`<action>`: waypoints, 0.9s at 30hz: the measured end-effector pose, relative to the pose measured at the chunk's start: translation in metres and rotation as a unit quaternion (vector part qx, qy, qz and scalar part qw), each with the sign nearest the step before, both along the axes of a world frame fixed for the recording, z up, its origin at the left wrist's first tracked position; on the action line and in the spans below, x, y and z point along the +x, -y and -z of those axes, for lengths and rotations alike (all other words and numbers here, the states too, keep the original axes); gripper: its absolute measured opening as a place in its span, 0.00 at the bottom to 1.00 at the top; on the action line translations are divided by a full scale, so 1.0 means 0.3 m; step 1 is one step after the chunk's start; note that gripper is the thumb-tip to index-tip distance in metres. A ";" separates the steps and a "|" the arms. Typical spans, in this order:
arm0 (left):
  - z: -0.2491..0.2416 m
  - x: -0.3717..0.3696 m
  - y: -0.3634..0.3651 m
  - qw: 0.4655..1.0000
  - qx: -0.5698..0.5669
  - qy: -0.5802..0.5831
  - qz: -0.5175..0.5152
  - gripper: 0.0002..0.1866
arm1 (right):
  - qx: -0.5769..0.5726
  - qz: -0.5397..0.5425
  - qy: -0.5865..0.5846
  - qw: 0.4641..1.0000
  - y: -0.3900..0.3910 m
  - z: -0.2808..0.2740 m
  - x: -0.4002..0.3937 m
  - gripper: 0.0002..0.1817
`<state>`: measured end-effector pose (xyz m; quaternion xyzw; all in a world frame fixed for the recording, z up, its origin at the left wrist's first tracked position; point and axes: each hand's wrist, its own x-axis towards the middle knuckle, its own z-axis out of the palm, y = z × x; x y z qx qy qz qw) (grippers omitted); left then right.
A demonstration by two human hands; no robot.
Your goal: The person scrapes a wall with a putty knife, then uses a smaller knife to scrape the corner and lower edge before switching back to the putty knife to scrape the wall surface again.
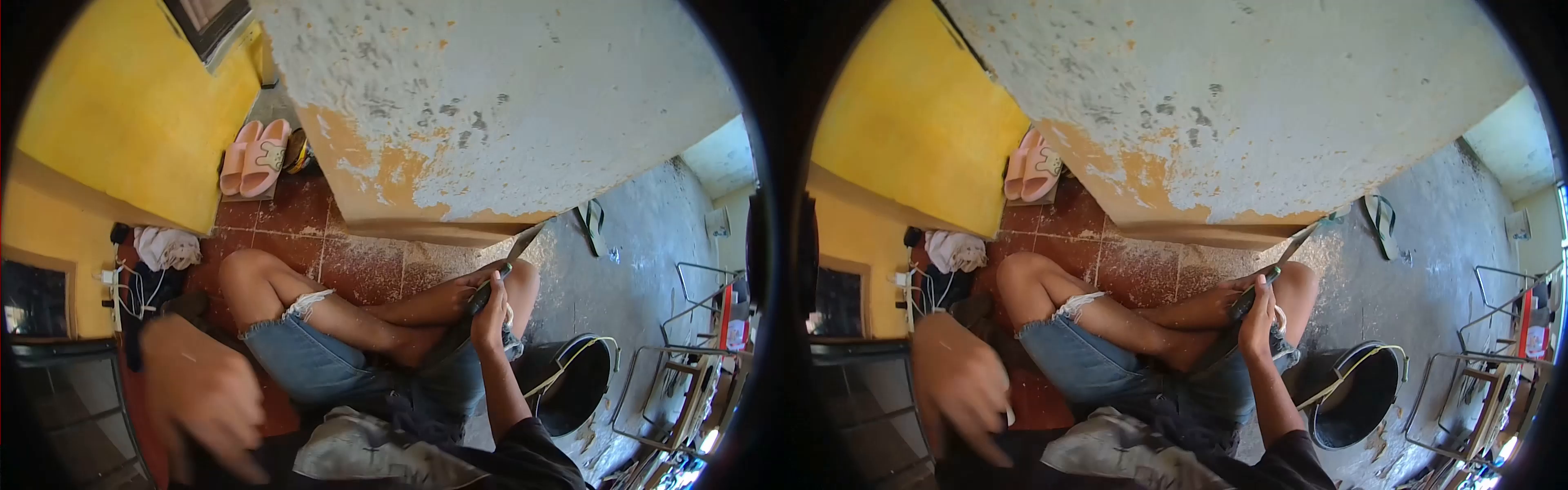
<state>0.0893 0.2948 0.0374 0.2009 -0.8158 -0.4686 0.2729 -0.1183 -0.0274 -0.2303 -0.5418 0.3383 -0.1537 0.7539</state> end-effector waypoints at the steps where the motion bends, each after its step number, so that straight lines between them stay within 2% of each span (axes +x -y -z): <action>1: 0.054 -0.067 0.058 0.999 0.033 0.015 0.000 0.27 | 0.030 0.063 0.020 0.997 -0.006 0.035 0.003 0.21; 3: 0.139 -0.211 0.190 0.986 0.079 -0.127 -0.075 0.21 | 0.035 0.178 0.052 0.982 -0.018 0.054 0.041 0.21; 5: 0.249 -0.353 0.332 0.964 0.100 -0.192 -0.155 0.25 | 0.035 0.208 0.071 0.975 -0.029 0.078 0.080 0.22; 7: 0.206 -0.432 0.454 0.947 0.070 -0.166 -0.265 0.27 | -0.011 0.156 0.065 0.986 -0.044 0.088 0.102 0.21; 8: 0.196 -0.478 0.502 0.943 0.024 -0.152 -0.295 0.28 | -0.015 0.088 0.055 0.994 -0.034 0.107 0.086 0.20; 9: 0.186 -0.521 0.541 0.936 -0.018 -0.144 -0.322 0.28 | -0.017 0.086 0.050 0.995 -0.049 0.091 0.105 0.20; 10: 0.156 -0.555 0.563 0.935 -0.013 -0.157 -0.319 0.28 | -0.041 0.134 0.061 0.988 -0.079 0.065 0.127 0.20; 11: 0.113 -0.590 0.582 0.953 -0.010 -0.077 -0.292 0.26 | -0.068 0.181 0.065 0.979 -0.082 0.050 0.117 0.19; 12: 0.088 -0.617 0.604 0.965 -0.010 0.003 -0.263 0.25 | -0.110 0.118 0.015 0.987 -0.032 0.119 0.093 0.19; 13: 0.082 -0.634 0.633 0.965 -0.009 -0.015 -0.261 0.25 | -0.077 0.060 0.020 0.995 -0.044 0.032 0.084 0.19; 15: 0.066 -0.655 0.684 0.973 -0.063 -0.051 -0.218 0.22 | 0.006 0.054 0.105 0.993 -0.028 0.054 0.043 0.18; 16: 0.016 -0.665 0.685 0.973 -0.079 -0.110 -0.184 0.21 | 0.007 0.052 0.103 0.993 -0.025 0.061 0.031 0.18; 17: -0.010 -0.680 0.675 0.972 -0.077 -0.110 -0.191 0.21 | 0.000 0.083 0.082 0.993 -0.023 0.067 0.027 0.18; 19: -0.039 -0.737 0.656 0.962 -0.195 -0.186 -0.042 0.19 | -0.007 0.099 0.056 0.993 -0.029 0.075 0.022 0.18; 20: -0.025 -0.747 0.656 0.960 -0.200 -0.187 -0.055 0.19 | -0.022 0.108 0.036 0.993 -0.031 0.077 0.024 0.18; 22: 0.105 -0.735 0.637 0.971 -0.141 -0.192 -0.030 0.19 | -0.046 0.096 0.033 0.994 -0.009 0.130 0.033 0.20; 25: 0.424 -0.652 0.554 0.982 -0.017 -0.187 0.026 0.19 | -0.003 0.110 0.057 0.992 -0.026 0.108 0.047 0.20; 26: 0.563 -0.627 0.541 0.959 0.101 -0.263 0.009 0.18 | 0.000 0.076 0.039 0.996 -0.005 0.088 0.044 0.20; 27: 0.679 -0.602 0.539 0.918 0.209 -0.336 0.004 0.17 | -0.395 -0.022 0.023 0.918 -0.002 0.120 0.021 0.19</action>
